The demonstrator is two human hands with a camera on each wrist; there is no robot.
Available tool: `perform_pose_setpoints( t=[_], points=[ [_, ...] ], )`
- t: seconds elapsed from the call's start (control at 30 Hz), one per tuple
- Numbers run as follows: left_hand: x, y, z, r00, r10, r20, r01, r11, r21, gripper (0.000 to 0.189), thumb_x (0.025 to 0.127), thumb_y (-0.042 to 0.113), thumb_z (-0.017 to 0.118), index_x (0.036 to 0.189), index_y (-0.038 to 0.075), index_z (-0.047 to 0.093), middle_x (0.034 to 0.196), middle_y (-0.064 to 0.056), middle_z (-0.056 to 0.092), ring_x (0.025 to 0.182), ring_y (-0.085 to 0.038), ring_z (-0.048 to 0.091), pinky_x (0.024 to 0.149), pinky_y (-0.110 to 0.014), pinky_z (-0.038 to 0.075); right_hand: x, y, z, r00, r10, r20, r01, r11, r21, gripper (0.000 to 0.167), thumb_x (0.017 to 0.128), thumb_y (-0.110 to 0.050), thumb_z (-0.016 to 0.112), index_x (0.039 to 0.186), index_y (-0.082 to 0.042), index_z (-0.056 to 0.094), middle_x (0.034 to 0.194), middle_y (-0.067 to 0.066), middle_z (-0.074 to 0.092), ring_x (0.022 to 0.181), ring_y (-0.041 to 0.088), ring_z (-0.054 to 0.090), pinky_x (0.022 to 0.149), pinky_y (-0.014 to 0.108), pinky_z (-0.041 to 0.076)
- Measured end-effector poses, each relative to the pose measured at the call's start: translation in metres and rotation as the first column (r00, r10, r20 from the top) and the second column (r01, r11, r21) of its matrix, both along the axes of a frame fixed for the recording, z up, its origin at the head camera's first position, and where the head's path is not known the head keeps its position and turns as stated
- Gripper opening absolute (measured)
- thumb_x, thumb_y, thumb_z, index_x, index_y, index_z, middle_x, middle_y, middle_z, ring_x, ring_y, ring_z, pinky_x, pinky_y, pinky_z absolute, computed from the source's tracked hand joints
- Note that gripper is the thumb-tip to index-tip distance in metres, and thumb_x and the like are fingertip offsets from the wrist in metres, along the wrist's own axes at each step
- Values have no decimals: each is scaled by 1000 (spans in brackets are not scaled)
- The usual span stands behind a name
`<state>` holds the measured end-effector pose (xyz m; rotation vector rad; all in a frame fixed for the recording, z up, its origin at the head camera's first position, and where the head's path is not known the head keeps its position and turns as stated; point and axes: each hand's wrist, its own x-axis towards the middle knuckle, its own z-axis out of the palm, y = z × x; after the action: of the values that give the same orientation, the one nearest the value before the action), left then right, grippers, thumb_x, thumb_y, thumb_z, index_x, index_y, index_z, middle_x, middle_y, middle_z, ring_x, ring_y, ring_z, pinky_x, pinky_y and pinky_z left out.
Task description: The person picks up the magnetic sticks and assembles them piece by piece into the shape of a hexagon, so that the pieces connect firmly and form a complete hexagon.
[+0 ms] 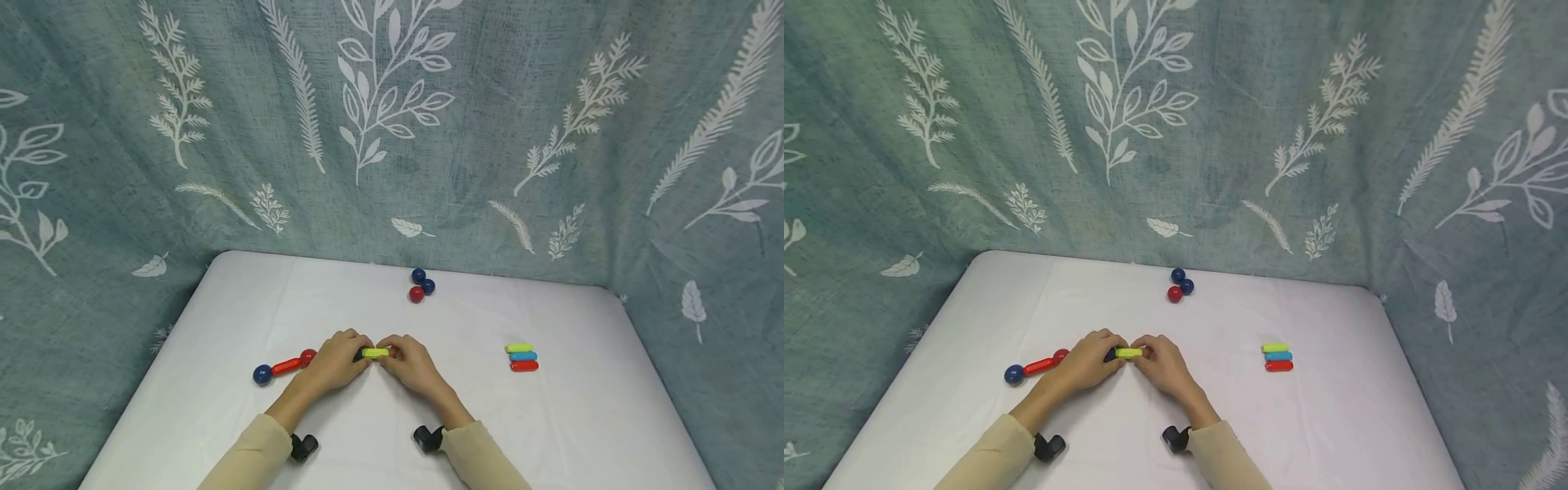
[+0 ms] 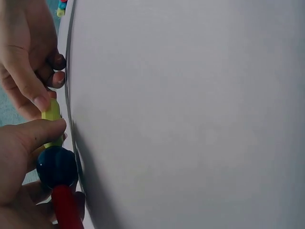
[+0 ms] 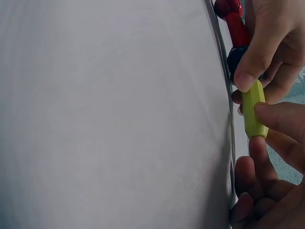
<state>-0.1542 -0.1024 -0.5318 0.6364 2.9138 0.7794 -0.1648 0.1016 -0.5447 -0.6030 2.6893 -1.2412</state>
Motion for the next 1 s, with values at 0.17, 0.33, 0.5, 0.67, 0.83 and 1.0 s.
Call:
perform_pose_setpoints(
  t=[0.17, 0.33, 0.5, 0.67, 0.83, 1.0],
  points=[
    [0, -4, -1, 1000, 9, 12, -9, 1000, 26, 22, 92, 25, 74, 112, 16, 70, 105, -2, 62, 99, -25, 57, 84, -45, 47, -3, 5, 3, 1000, -1, 14, 1, 1000, -30, 20, 93, -13, 71, 113, -14, 70, 86, -5, 58, 69, 11, 50, 60, 26, 42],
    [0, -5, -3, 999, 19, 34, -20, 999, 28, 22, 92, 24, 74, 112, 16, 70, 108, -3, 62, 100, -25, 57, 85, -45, 47, -17, 15, 6, 995, -97, 20, 99, 992, -82, 17, 94, -14, 71, 111, -16, 71, 89, -4, 61, 77, 12, 56, 67, 29, 46],
    [0, -5, -3, 999, 26, 44, -27, 999, 33, 22, 92, 24, 74, 112, 16, 70, 110, -4, 62, 102, -26, 56, 87, -45, 46, -38, 28, 5, 970, -244, -8, 241, 960, -143, 16, 93, -11, 70, 108, -14, 72, 90, -1, 62, 80, 15, 58, 70, 31, 48],
    [1, -5, -3, 998, 30, 47, -32, 999, 42, 23, 92, 24, 74, 113, 16, 70, 110, -4, 62, 103, -26, 56, 88, -45, 46, -56, 37, 4, 935, -353, -42, 339, 920, -195, 16, 92, -10, 70, 108, -9, 72, 88, 2, 63, 77, 16, 60, 69, 31, 48],
    [0, -5, -4, 998, 36, 55, -39, 998, 54, 22, 92, 24, 74, 112, 16, 70, 109, -3, 61, 102, -25, 55, 86, -44, 45, -71, 42, 3, 893, -450, -8, 433, 865, -251, 19, 93, -12, 69, 112, -8, 71, 88, 5, 65, 78, 19, 63, 69, 31, 49],
    [-1, -6, -5, 998, 33, 60, -36, 997, 64, 21, 92, 23, 74, 111, 16, 71, 108, -3, 61, 101, -24, 55, 85, -43, 45, -81, 42, -1, 889, -453, 68, 454, 852, -260, 31, 93, -14, 70, 124, -10, 66, 93, 6, 65, 86, 22, 64, 70, 30, 48]
  ],
)
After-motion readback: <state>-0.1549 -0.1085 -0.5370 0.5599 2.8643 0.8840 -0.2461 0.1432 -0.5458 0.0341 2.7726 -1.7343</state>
